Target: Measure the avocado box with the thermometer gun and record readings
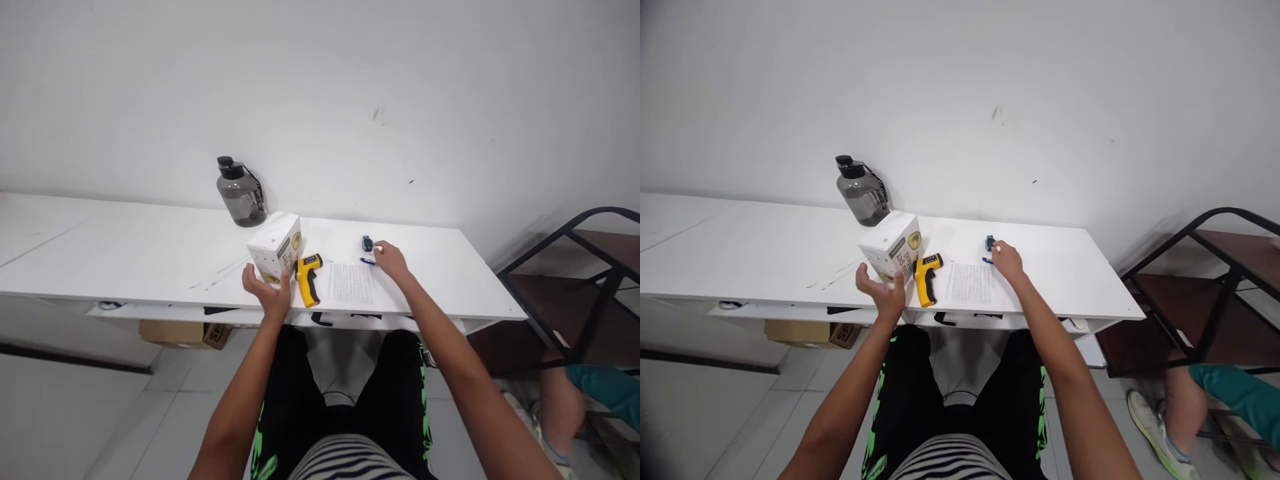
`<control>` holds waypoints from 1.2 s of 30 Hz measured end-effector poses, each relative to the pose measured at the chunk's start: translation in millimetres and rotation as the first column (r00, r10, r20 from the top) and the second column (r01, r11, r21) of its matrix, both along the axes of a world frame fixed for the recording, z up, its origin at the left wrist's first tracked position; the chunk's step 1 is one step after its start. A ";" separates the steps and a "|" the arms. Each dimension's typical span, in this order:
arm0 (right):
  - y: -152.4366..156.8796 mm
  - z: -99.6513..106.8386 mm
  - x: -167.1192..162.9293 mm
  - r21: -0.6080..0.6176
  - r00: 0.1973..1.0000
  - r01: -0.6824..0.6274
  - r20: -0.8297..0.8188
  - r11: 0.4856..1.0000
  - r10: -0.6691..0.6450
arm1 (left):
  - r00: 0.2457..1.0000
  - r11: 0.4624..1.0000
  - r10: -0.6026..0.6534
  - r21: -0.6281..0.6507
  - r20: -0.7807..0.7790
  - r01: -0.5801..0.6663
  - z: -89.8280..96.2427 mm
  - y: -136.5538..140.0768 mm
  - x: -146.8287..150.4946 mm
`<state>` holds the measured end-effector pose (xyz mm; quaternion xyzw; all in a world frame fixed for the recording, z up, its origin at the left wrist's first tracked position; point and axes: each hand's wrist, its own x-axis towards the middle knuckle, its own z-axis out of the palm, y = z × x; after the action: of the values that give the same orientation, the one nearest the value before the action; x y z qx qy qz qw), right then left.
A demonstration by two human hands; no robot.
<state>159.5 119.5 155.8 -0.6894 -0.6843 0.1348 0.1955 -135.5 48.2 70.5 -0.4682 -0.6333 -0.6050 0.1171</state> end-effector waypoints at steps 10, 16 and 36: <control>-0.5 -37.9 37.3 -0.037 0.921 -0.183 0.344 0.982 0.184 | 0.473 0.767 -0.642 -0.519 -0.604 0.378 -16.7 -51.8 151.9; -38.1 -51.8 32.2 0.303 0.903 0.067 -0.425 0.951 0.071 | 0.510 0.841 -0.538 -0.466 -0.670 0.276 -55.5 -41.9 152.9; -49.8 -71.4 25.2 0.076 0.828 -0.253 -0.498 0.964 0.257 | 0.563 0.886 -0.463 -0.350 -0.685 0.303 -82.0 -35.5 157.3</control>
<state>184.7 69.7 84.5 -0.5320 -0.6958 0.3324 0.3498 21.8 12.7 -11.5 -0.8110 -0.4645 -0.3021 0.1877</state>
